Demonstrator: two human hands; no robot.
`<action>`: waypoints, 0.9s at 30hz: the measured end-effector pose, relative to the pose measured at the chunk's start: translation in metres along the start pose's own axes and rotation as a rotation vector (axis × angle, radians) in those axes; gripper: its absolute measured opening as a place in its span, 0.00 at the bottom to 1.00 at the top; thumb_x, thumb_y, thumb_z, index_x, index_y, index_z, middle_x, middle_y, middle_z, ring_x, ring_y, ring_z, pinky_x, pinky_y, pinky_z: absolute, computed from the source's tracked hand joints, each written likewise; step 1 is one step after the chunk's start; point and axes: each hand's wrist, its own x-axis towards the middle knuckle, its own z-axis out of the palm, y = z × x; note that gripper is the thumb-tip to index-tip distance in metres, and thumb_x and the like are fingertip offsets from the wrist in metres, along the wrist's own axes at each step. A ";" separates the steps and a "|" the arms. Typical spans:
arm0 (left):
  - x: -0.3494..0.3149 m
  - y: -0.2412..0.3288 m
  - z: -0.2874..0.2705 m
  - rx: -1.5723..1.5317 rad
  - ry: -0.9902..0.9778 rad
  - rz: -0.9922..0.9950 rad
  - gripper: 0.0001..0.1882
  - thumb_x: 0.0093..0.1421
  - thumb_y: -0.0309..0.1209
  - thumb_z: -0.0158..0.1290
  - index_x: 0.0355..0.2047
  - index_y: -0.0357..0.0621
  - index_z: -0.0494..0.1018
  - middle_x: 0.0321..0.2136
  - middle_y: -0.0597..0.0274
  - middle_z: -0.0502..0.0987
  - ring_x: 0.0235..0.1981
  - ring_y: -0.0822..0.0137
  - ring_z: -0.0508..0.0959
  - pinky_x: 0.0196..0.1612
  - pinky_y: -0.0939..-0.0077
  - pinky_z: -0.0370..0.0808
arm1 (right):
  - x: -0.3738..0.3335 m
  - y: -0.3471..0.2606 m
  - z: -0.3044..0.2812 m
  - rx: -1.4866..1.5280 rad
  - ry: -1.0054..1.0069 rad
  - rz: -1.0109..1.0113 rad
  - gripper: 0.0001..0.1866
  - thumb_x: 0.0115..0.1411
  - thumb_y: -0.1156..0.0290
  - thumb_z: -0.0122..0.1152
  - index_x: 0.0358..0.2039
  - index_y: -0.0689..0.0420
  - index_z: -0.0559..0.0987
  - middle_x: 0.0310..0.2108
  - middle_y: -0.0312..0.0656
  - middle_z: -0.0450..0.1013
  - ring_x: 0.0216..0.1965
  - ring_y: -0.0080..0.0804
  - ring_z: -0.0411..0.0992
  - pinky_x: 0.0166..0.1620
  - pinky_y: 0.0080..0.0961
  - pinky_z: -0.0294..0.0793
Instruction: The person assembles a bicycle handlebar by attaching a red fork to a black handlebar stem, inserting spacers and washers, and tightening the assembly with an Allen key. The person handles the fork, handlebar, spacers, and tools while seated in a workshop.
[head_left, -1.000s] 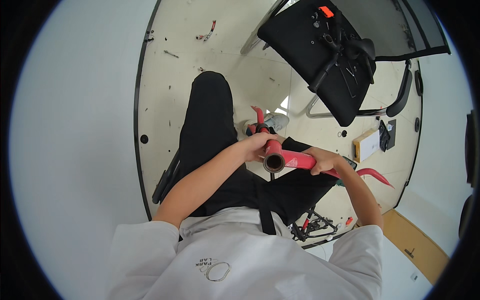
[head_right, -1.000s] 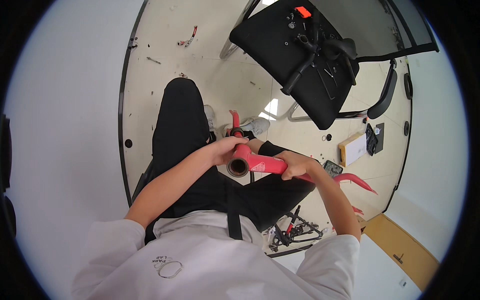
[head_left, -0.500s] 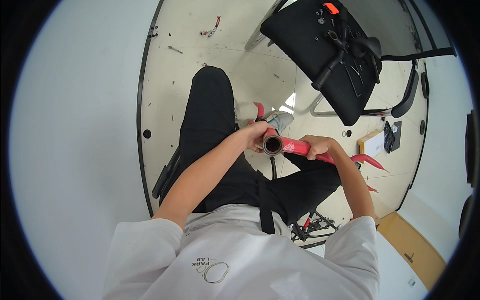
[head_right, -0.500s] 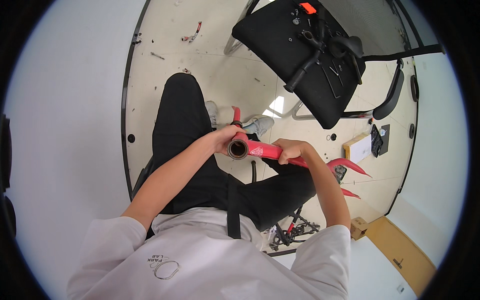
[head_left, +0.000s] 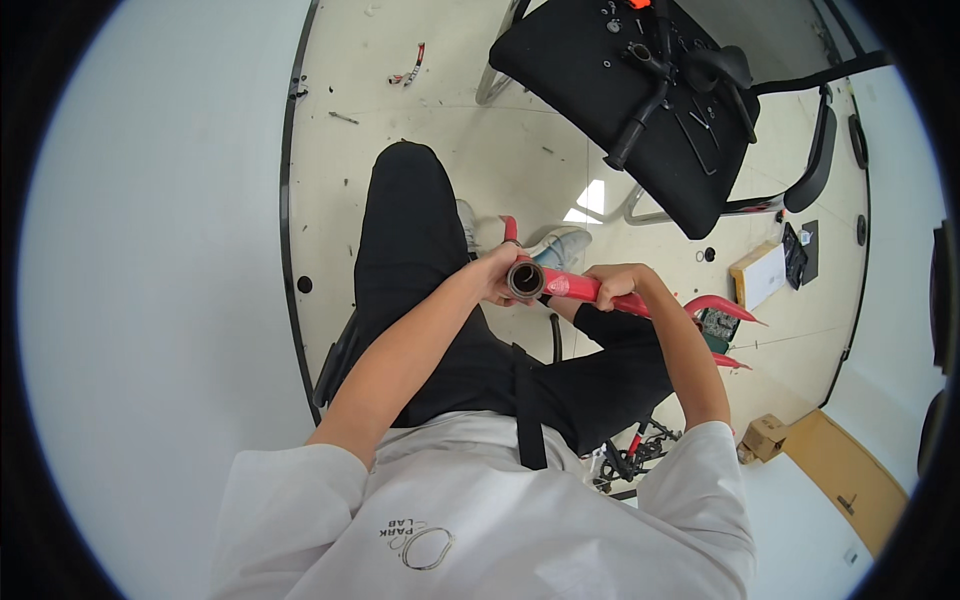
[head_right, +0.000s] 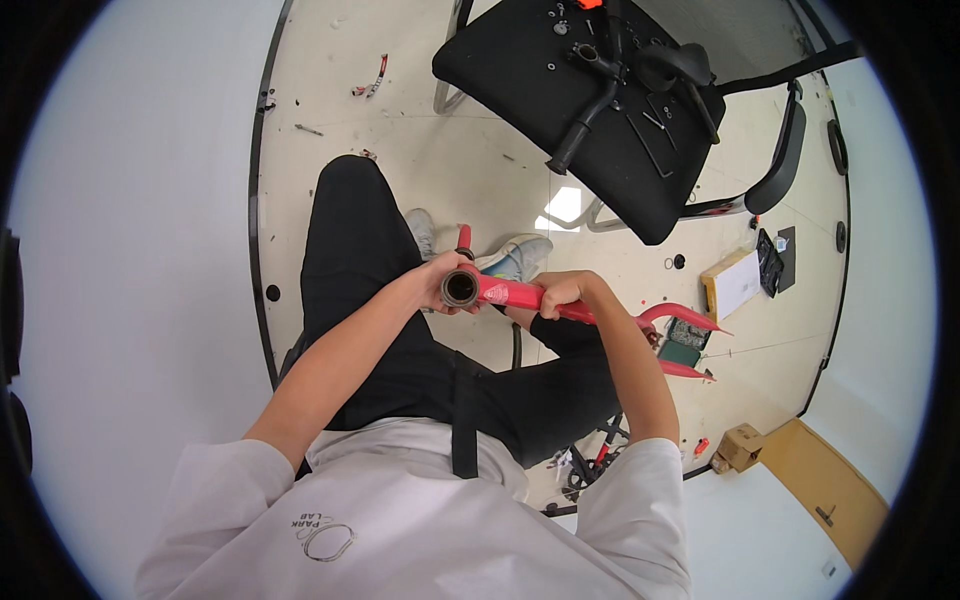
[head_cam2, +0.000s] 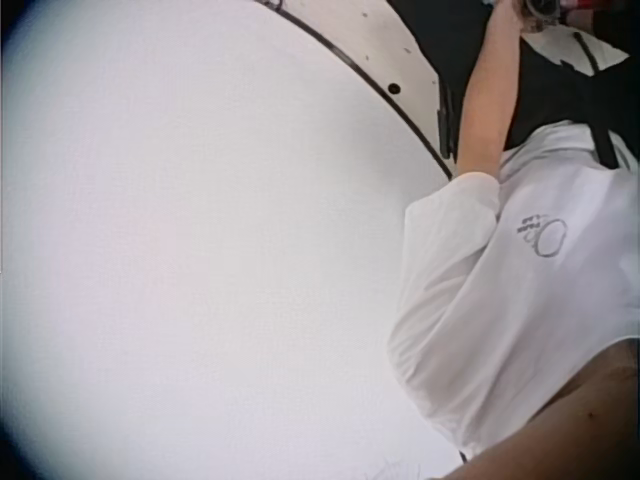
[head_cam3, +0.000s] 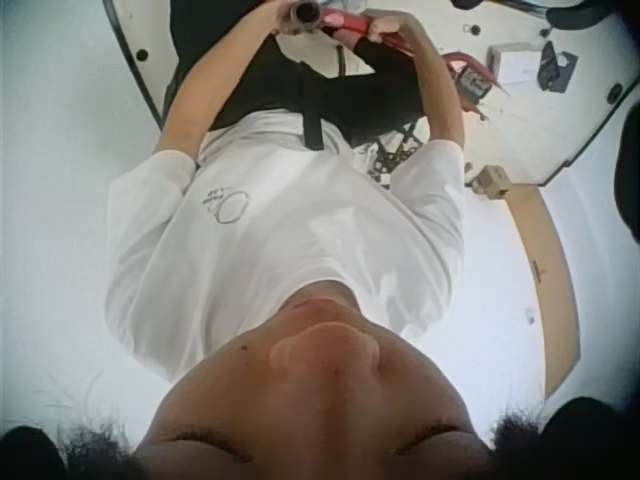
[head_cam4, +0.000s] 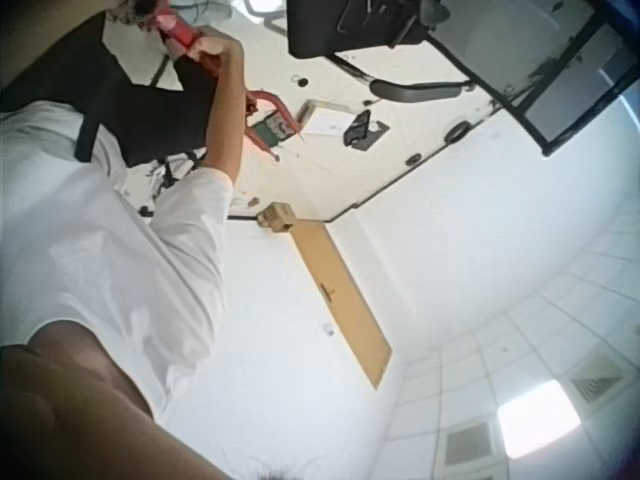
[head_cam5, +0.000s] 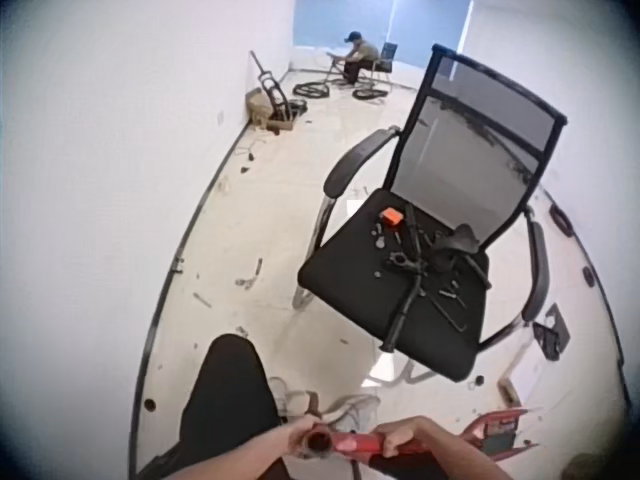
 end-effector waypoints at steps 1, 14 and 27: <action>-0.003 0.001 0.002 -0.008 0.021 -0.007 0.20 0.60 0.46 0.41 0.39 0.45 0.74 0.32 0.54 0.82 0.30 0.57 0.83 0.32 0.70 0.70 | 0.004 0.004 -0.001 0.038 -0.019 -0.001 0.16 0.33 0.78 0.56 0.29 0.64 0.75 0.16 0.33 0.66 0.18 0.22 0.65 0.22 0.23 0.63; 0.010 0.005 -0.014 -0.045 0.138 -0.113 0.23 0.62 0.48 0.37 0.45 0.49 0.72 0.35 0.52 0.82 0.33 0.55 0.82 0.33 0.68 0.69 | 0.032 -0.004 -0.017 -0.098 0.002 0.029 0.13 0.34 0.77 0.59 0.26 0.62 0.73 0.16 0.34 0.68 0.18 0.23 0.65 0.24 0.23 0.62; 0.013 0.015 -0.029 -0.258 0.287 -0.119 0.26 0.62 0.52 0.40 0.45 0.43 0.69 0.36 0.53 0.79 0.31 0.52 0.81 0.32 0.59 0.75 | 0.080 0.016 -0.032 -0.048 -0.054 0.009 0.10 0.35 0.77 0.60 0.23 0.60 0.74 0.16 0.32 0.67 0.18 0.23 0.64 0.23 0.24 0.61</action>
